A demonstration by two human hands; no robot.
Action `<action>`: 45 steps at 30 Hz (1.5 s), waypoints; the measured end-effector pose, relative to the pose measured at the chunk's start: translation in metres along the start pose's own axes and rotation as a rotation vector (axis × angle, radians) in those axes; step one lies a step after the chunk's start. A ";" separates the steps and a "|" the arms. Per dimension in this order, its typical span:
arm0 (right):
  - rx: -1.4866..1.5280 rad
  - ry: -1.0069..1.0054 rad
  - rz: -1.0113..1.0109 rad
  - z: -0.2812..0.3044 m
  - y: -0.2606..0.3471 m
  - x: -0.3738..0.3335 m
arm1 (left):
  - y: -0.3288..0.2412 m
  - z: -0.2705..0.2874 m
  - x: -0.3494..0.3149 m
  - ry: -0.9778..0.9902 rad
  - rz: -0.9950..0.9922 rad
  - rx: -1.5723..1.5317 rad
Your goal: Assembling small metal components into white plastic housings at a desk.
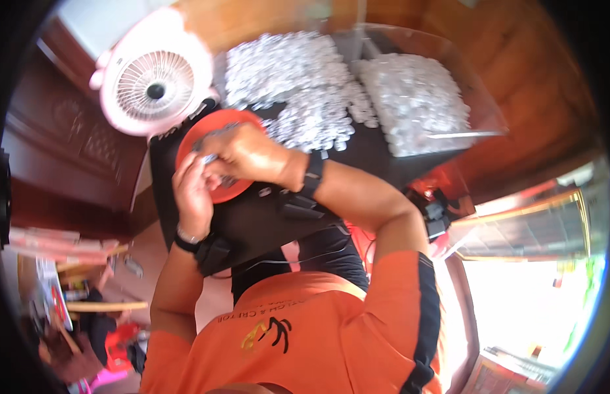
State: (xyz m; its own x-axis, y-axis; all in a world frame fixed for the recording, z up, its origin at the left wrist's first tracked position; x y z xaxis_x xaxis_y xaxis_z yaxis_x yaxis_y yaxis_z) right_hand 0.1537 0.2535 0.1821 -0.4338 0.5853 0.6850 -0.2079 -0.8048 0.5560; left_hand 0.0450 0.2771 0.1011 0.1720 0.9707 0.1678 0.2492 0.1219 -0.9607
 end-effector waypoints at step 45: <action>-0.936 0.396 -0.458 0.052 -0.140 -0.015 | -0.014 0.001 0.014 0.064 -0.043 0.060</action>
State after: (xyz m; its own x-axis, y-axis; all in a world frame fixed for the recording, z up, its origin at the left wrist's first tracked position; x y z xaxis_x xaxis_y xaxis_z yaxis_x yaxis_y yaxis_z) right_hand 0.2346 0.3621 0.1185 -0.3612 0.9073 0.2152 -0.9263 -0.3757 0.0294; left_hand 0.0435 0.2892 0.1166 0.2230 0.9494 0.2210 0.2002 0.1773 -0.9636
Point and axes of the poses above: each hand's wrist, its own x-axis towards the middle knuckle, its own z-axis out of the back of the hand, y = z × x, the point moved 9 cm from there along x, towards the middle knuckle, and after that the axes turned 5 degrees about x, right-handed, at the moved point
